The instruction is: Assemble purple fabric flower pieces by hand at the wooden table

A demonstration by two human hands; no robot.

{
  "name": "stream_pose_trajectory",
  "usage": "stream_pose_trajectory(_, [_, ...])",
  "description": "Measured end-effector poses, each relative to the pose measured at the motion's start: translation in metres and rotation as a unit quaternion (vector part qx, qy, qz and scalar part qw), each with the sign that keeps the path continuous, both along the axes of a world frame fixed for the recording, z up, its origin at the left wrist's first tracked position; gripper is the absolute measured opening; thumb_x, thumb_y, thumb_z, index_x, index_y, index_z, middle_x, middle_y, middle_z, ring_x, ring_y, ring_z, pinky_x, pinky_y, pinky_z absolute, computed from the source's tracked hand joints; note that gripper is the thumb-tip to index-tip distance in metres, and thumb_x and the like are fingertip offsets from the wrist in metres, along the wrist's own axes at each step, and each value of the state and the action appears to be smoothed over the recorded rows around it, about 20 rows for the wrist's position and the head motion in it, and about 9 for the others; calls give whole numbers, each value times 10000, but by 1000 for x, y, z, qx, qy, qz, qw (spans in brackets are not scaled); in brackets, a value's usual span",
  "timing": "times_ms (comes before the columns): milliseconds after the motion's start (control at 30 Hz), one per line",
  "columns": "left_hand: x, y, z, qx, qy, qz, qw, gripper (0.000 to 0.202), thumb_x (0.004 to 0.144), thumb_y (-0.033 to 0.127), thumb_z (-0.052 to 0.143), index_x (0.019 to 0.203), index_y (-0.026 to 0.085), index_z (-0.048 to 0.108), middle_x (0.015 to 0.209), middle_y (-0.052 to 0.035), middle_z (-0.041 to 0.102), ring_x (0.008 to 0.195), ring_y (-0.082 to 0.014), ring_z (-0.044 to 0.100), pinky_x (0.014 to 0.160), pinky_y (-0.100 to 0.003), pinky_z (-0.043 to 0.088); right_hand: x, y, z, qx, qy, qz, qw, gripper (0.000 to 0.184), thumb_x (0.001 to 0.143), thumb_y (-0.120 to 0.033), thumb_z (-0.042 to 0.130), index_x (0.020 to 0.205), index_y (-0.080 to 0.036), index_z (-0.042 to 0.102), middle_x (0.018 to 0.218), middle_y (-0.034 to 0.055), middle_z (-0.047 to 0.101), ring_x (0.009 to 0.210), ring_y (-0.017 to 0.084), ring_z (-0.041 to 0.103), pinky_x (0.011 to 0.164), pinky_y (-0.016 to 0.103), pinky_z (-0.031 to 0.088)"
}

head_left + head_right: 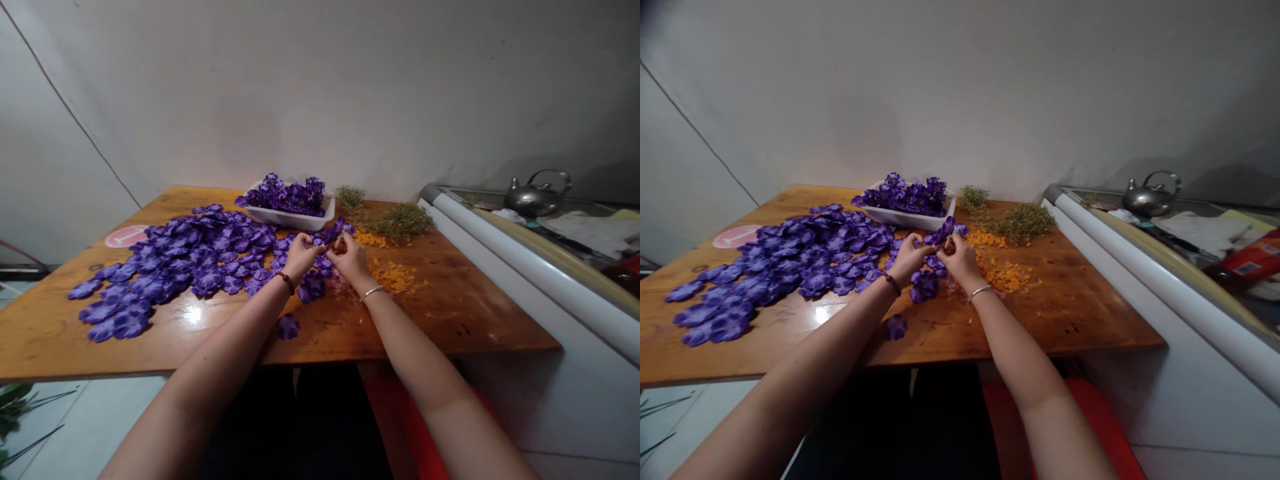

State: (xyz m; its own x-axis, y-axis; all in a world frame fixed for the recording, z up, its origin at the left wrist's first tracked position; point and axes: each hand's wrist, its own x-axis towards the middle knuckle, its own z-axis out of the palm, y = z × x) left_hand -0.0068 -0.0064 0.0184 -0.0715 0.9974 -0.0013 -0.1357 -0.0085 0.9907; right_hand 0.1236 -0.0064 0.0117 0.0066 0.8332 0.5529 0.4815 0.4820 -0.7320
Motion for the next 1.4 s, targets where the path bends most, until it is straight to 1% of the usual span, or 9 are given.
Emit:
stream_pose_trajectory(167, [0,0,-1,15,0,-30,999,325,702,185,649,777,230,336,506,113,425,385,-56,339,411,-156,263,2,12,-8,-58,80,17,995,259,660,-338,634,702,-253,393,627,-32,581,607,160,609,627,288,511])
stream_pose_trajectory(267, [0,0,0,107,21,-14,994,329,703,192,658,766,224,337,550,99,435,472,-73,414,498,-178,337,5,19,-11,-143,127,50,980,176,719,-345,559,780,-247,426,693,-13,635,654,172,644,637,309,525])
stream_pose_trajectory(333, [0,0,-1,192,62,17,979,326,699,187,669,754,219,349,600,80,459,565,-90,479,587,-197,382,6,21,-12,-199,150,80,965,150,773,-375,506,827,-246,449,751,3,668,663,178,659,573,301,518])
stream_pose_trajectory(400, [-2,-1,-2,243,122,51,961,313,707,200,678,755,217,370,657,56,498,640,-107,518,645,-214,389,7,22,-13,-224,163,110,955,173,806,-415,496,842,-248,473,771,6,681,654,178,666,506,278,497])
stream_pose_trajectory(533, [-6,-4,-2,254,240,105,931,260,745,249,678,785,220,423,730,22,563,671,-137,535,643,-239,356,8,19,-11,-200,145,165,955,245,814,-491,550,803,-247,534,733,13,681,668,186,672,538,295,525])
stream_pose_trajectory(667, [-9,-4,-2,270,288,109,912,219,757,236,665,807,224,452,773,-5,593,723,-170,555,663,-255,355,7,16,-6,-127,95,163,974,241,816,-488,571,777,-250,583,742,28,686,700,203,658,632,343,552])
stream_pose_trajectory(833, [-9,-2,-3,277,298,98,908,211,739,186,654,809,225,459,774,-8,589,734,-178,553,668,-262,366,8,15,-3,-75,40,134,987,171,828,-404,562,804,-250,632,722,22,678,703,207,638,686,361,543])
stream_pose_trajectory(1133, [-12,-4,3,254,294,80,918,259,716,170,662,816,227,430,756,-2,570,691,-175,549,645,-265,369,9,16,-7,-62,-7,111,992,143,840,-342,561,834,-250,670,708,19,694,669,208,645,692,351,523])
stream_pose_trajectory(1400, [-16,-4,6,264,292,64,917,298,680,141,647,782,232,382,711,10,529,645,-162,516,602,-252,334,8,16,-11,-30,-87,79,993,195,882,-287,492,902,-252,682,769,41,727,744,226,671,689,322,500])
